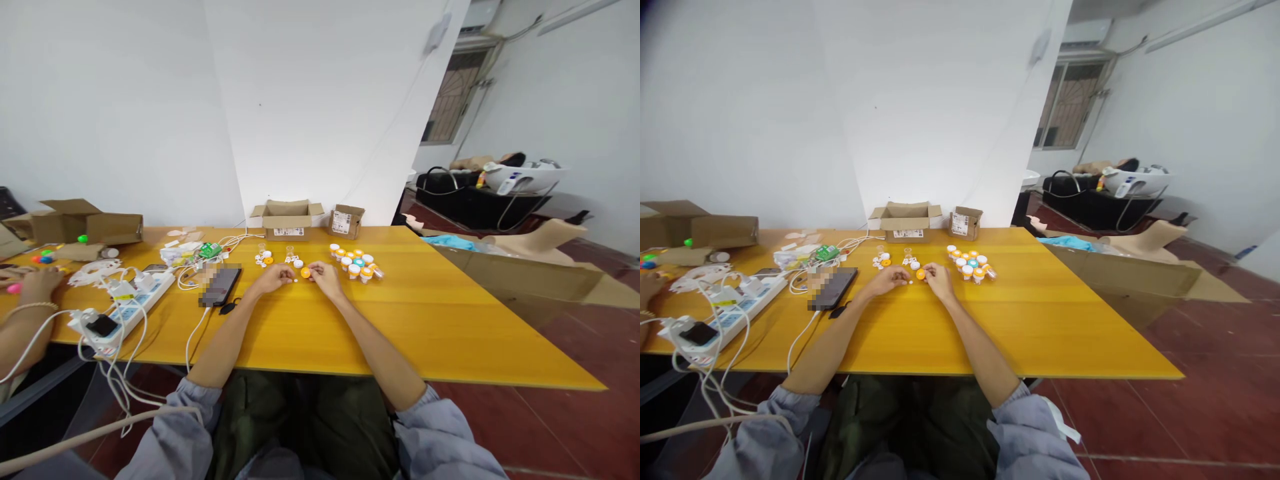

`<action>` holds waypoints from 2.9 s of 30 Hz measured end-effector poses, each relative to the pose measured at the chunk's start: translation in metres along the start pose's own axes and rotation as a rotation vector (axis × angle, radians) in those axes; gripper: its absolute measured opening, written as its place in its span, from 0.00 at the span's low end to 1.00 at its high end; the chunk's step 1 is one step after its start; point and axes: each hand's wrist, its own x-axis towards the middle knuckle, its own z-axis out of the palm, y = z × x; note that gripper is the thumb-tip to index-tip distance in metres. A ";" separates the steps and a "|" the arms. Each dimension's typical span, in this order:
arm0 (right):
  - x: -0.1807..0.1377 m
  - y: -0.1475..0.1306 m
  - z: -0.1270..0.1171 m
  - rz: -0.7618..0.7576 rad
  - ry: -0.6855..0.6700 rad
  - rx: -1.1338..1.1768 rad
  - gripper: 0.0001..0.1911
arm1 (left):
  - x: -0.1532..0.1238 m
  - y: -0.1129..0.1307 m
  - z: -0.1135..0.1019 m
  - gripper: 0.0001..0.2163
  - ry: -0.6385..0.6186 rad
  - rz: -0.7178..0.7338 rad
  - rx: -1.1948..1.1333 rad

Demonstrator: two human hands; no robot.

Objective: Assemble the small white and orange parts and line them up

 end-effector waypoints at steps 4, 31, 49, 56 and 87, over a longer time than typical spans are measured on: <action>0.001 0.003 0.000 -0.022 0.007 0.012 0.03 | 0.000 0.007 0.005 0.06 -0.004 0.015 0.011; -0.001 -0.001 0.001 -0.001 0.019 0.004 0.04 | -0.002 0.014 0.022 0.04 0.145 0.069 0.159; -0.005 -0.006 0.001 0.064 -0.107 0.196 0.05 | -0.002 0.029 0.030 0.08 0.245 0.181 0.210; -0.002 -0.002 -0.002 0.066 -0.138 0.220 0.06 | -0.001 0.030 0.031 0.07 0.266 0.206 0.182; -0.001 0.002 -0.003 -0.015 -0.246 0.204 0.17 | -0.002 0.027 0.033 0.06 0.271 0.137 0.207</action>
